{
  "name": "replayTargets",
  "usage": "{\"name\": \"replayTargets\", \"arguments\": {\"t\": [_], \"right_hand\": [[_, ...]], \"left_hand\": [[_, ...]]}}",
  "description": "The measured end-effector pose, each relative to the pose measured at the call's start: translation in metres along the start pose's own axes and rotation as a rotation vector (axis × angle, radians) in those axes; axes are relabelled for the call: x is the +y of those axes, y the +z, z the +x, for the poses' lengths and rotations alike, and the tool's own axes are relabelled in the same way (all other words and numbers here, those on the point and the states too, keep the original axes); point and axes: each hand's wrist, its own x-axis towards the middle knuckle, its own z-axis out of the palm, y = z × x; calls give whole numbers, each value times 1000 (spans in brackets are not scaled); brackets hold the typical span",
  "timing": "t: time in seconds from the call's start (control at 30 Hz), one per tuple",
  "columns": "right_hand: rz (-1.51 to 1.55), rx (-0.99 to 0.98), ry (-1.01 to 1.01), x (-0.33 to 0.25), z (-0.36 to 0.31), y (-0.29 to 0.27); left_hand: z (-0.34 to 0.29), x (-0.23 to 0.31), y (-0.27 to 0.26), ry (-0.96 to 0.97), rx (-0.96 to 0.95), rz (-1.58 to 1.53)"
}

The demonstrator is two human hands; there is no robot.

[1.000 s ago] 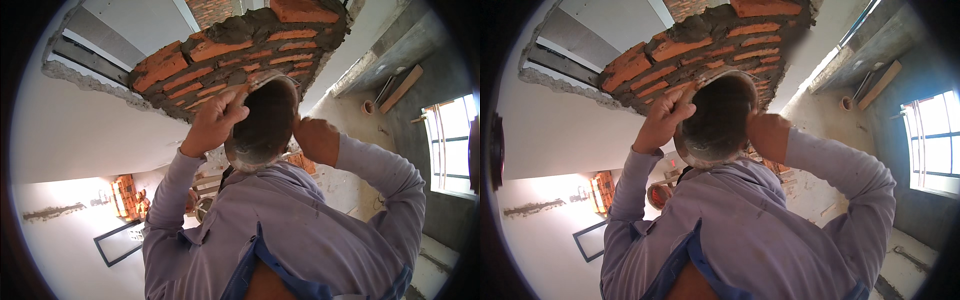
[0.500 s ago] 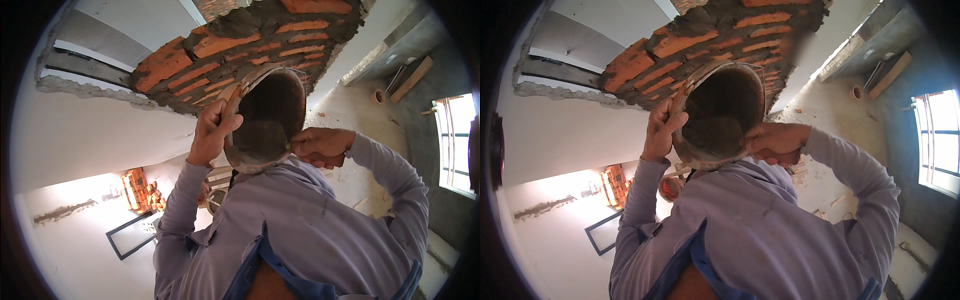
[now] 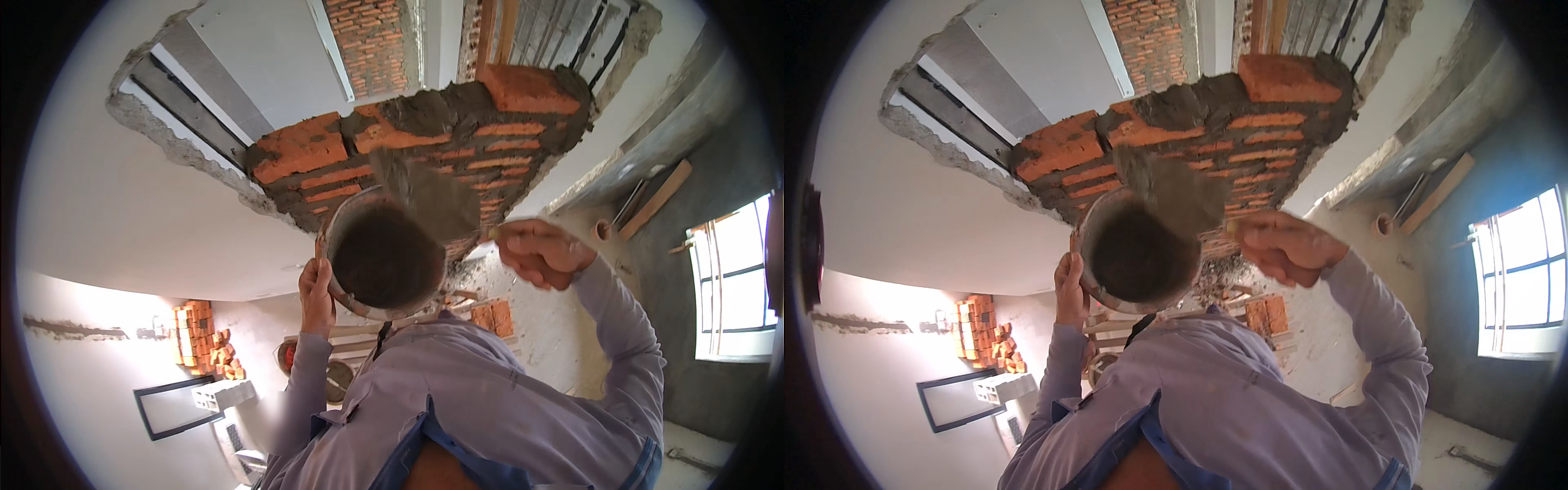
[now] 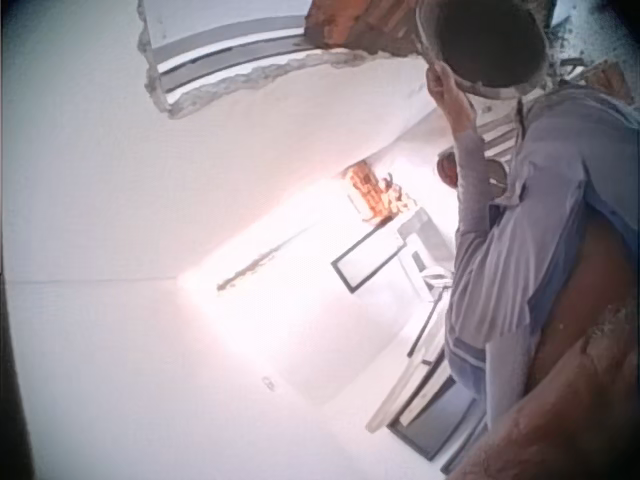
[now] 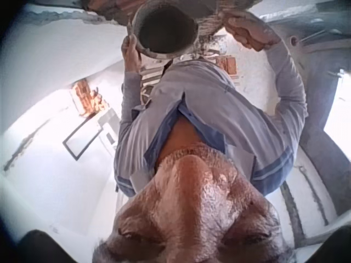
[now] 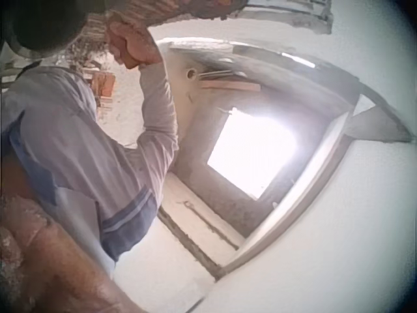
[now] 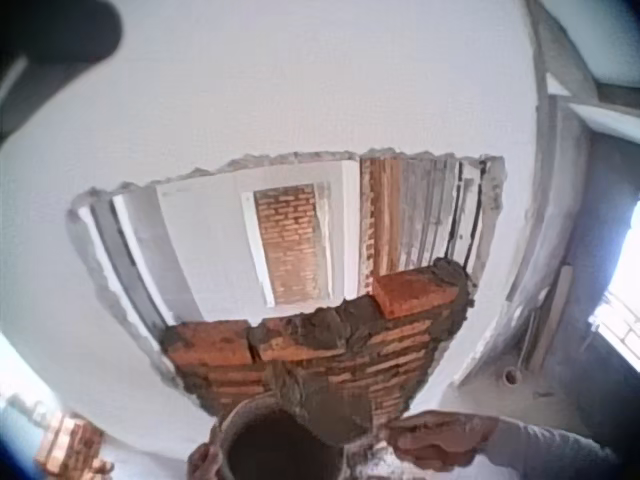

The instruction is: The person is building a brick wall by applying mortar from a bucket onto red bricks and the existing wall structure. They use a trowel to spread the mortar and a hammer to tap the bricks into place, working on a partially constructed wall in a room under renovation.

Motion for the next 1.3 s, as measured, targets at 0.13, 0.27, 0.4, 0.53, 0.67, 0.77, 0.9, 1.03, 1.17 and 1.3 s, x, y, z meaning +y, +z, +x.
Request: {"name": "replayTargets", "arguments": {"t": [0.13,0.27,0.4,0.53,0.67,0.77,0.9,1.03,1.17,1.3], "right_hand": [[-951,233,-259,-72,33,5],[-1587,628,-566,-55,80,-6],[-1745,783,-714,-61,75,2],[-974,373,-199,-119,52,25],[-996,203,9,-131,69,25],[-1461,0,-276,-133,86,-14],[-1074,274,125,-152,72,-9],[-914,386,145,-147,49,-9],[-497,578,-83,-84,21,5],[14,641,-349,62,44,-11]], "left_hand": [[-11,-11,-19,-27,55,230],[-11,-32,-32,19,71,232],[-27,-39,-51,-46,142,132],[-30,-70,-86,-31,193,165],[-26,-69,-77,-177,118,143],[-20,-76,-77,-39,125,262],[-12,-81,-86,-39,85,223],[-14,-59,-81,-136,50,171],[-14,-68,-108,-132,64,171],[-13,-66,-121,-135,69,151]]}}
